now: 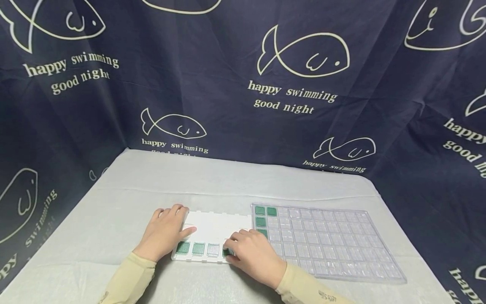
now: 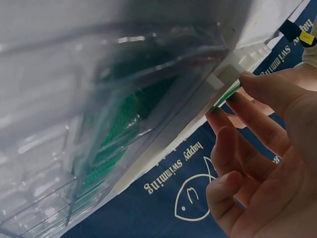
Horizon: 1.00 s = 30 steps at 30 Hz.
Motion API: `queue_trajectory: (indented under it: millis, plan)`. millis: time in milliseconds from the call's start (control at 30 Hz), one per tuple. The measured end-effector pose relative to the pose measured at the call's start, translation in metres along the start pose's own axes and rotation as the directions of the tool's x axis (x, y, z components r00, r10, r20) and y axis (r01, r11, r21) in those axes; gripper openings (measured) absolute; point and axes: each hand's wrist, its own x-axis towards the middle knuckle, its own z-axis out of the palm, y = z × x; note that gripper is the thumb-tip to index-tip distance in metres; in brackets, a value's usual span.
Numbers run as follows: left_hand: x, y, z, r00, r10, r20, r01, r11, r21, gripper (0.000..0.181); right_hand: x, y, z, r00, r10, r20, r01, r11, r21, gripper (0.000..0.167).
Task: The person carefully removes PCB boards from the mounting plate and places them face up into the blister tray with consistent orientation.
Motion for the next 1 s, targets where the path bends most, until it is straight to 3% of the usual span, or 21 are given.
queue_trajectory:
  millis: [1000]
  plan:
    - [0.0001,-0.0002,0.0008,1.000,-0.005,0.004,0.005,1.000,-0.018,0.056,-0.0034,0.0063,-0.0047,1.000,-0.020,-0.014,0.020,0.999,0.036,0.016]
